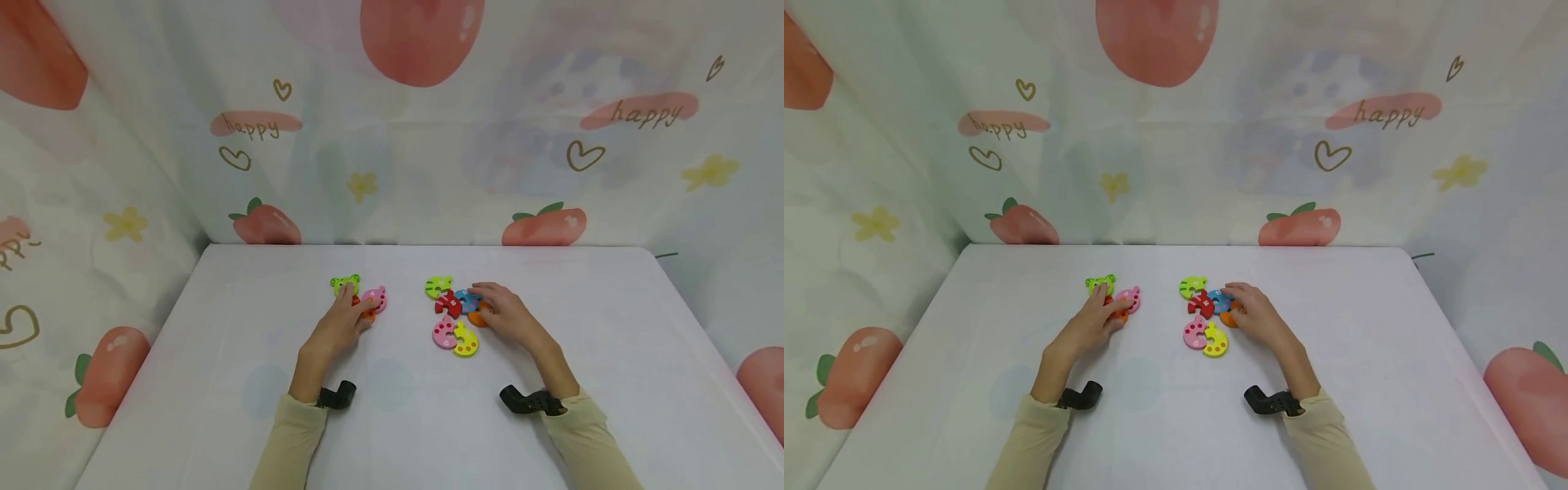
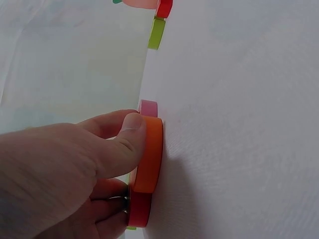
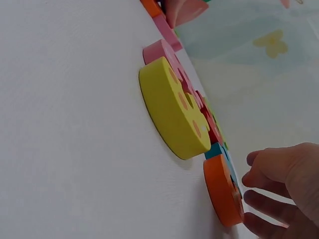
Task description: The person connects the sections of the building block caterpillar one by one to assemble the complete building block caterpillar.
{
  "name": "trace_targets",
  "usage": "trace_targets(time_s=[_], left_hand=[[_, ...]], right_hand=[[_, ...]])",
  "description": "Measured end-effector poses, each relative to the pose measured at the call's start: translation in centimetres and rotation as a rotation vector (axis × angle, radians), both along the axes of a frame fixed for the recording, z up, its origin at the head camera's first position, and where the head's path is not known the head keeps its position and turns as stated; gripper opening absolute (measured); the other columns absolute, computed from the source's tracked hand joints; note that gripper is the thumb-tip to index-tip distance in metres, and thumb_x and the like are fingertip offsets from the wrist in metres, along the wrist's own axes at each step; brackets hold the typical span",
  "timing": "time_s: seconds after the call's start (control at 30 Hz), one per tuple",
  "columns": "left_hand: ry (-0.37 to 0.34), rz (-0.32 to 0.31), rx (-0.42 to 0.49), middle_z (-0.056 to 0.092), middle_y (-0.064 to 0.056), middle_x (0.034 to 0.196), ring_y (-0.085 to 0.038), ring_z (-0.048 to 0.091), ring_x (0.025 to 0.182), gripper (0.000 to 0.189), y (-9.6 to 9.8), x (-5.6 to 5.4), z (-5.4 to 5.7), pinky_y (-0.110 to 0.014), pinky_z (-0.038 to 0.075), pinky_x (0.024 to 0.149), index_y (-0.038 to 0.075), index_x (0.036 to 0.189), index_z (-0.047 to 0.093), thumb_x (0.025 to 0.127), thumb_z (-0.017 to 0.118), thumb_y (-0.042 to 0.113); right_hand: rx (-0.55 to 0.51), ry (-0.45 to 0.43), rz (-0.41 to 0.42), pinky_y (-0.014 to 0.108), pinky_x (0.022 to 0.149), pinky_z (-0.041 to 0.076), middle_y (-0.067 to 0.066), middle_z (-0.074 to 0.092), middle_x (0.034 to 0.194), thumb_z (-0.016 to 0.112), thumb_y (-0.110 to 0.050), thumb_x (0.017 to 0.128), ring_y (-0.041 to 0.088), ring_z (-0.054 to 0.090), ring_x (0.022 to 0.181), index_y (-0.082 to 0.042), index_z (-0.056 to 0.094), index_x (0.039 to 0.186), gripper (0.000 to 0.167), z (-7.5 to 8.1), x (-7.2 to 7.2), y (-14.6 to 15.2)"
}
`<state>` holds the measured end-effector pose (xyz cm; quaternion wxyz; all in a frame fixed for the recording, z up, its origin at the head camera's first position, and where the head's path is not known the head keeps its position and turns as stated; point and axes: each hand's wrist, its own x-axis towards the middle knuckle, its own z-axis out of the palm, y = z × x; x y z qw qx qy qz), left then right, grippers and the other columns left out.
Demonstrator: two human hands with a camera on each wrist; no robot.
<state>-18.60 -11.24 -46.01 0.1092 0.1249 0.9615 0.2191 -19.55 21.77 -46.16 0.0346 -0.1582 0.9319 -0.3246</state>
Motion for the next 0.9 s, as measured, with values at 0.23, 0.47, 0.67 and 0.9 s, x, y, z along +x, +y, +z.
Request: trace_targets(time_s=[0.23, 0.47, 0.67, 0.9], left_hand=[[0.002, 0.010, -0.022, 0.015, -0.023, 0.161, -0.038, 0.009, 0.152, 0.044, 0.3, 0.3, -0.1, -0.055, 0.029, 0.116, 0.024, 0.139, 0.053, 0.095, 0.059, 0.025], [0.049, -0.002, -0.085, 0.017, -0.022, 0.161, -0.036, 0.013, 0.151, 0.042, -0.1, 0.1, 0.1, -0.053, 0.029, 0.117, 0.026, 0.138, 0.053, 0.096, 0.058, 0.025], [0.041, -0.011, -0.075, 0.017, -0.022, 0.161, -0.037, 0.013, 0.151, 0.041, -0.5, 0.0, 0.0, -0.053, 0.029, 0.117, 0.024, 0.136, 0.054, 0.096, 0.058, 0.025], [0.042, -0.014, -0.055, 0.018, -0.022, 0.161, -0.037, 0.014, 0.151, 0.038, -0.5, -0.3, 0.0, -0.054, 0.031, 0.116, 0.024, 0.134, 0.056, 0.096, 0.059, 0.025]], right_hand=[[0.035, 0.061, 0.040, 0.057, 0.105, 0.043, 0.022, 0.050, 0.140, 0.053, 0.001, 0.093, 0.042, 0.045, 0.130, 0.001, 0.058, 0.130, 0.038, 0.1, -0.4, -1.8], [0.102, 0.074, 0.092, 0.056, 0.112, 0.036, 0.021, 0.043, 0.149, 0.054, -0.003, 0.094, 0.042, 0.037, 0.137, -0.002, 0.059, 0.131, 0.037, 0.7, -2.6, -5.1], [0.210, -0.042, 0.184, 0.054, 0.111, 0.038, 0.026, 0.048, 0.143, 0.054, -0.003, 0.096, 0.043, 0.044, 0.134, -0.001, 0.056, 0.134, 0.038, 1.5, -4.1, -6.9], [0.269, -0.059, 0.137, 0.046, 0.102, 0.049, 0.025, 0.051, 0.133, 0.057, -0.007, 0.096, 0.036, 0.051, 0.115, -0.006, 0.048, 0.141, 0.046, 1.3, -4.7, -8.1]])
